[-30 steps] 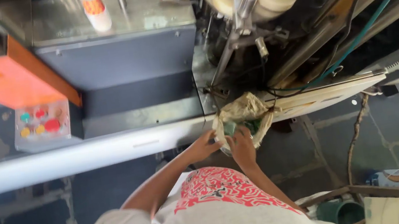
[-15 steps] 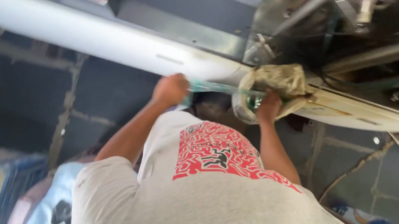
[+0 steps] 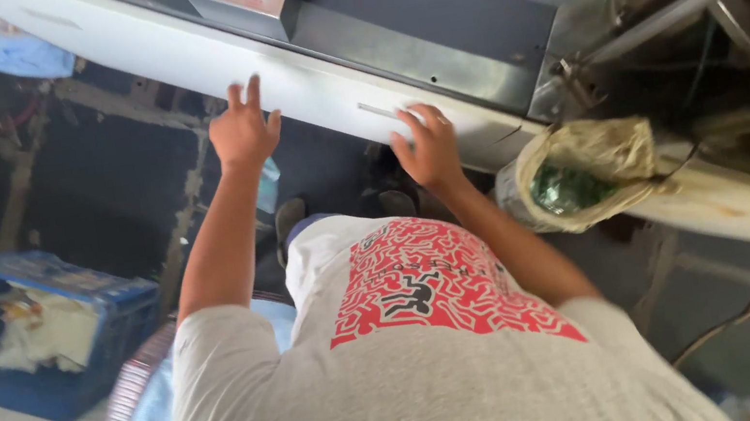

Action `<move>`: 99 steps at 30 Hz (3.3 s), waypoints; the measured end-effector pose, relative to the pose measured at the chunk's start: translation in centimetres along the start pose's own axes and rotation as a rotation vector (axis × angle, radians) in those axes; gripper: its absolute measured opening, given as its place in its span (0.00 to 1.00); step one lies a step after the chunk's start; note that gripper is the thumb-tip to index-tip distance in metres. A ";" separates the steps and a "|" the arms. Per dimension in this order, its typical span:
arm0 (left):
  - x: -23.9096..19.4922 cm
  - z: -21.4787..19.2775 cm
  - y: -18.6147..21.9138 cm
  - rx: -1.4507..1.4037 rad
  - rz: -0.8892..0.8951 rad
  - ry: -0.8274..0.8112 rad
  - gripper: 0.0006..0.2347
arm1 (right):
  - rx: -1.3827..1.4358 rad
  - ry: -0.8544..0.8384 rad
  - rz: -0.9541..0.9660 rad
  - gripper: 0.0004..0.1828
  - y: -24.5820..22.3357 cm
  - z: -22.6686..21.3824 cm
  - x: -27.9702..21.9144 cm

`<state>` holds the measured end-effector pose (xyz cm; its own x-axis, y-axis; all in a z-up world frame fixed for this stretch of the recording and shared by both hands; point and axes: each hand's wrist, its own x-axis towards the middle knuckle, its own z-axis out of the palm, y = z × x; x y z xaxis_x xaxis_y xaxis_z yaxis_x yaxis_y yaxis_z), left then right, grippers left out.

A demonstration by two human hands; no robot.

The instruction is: Loading sleeves and clearing jams on an industrial paper cup manufacturing machine.

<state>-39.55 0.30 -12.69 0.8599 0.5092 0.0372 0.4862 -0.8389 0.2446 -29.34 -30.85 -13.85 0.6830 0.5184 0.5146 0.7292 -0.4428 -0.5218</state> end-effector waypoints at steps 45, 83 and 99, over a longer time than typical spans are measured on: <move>-3.5 6.1 -16.2 -0.342 0.434 0.155 0.14 | -0.536 0.163 0.919 0.59 -14.7 23.2 -8.6; -2.4 5.4 -15.8 -0.275 0.702 -0.057 0.13 | 0.194 0.794 1.257 0.35 -12.3 30.4 -9.3; -2.3 4.6 -15.6 -0.304 0.728 -0.091 0.13 | 0.118 0.820 1.174 0.23 -12.5 29.9 -9.2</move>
<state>-48.34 11.31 -21.07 0.9609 -0.1762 0.2135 -0.2560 -0.8591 0.4432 -45.96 -8.24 -32.40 0.7369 -0.6755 -0.0268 -0.2433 -0.2280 -0.9428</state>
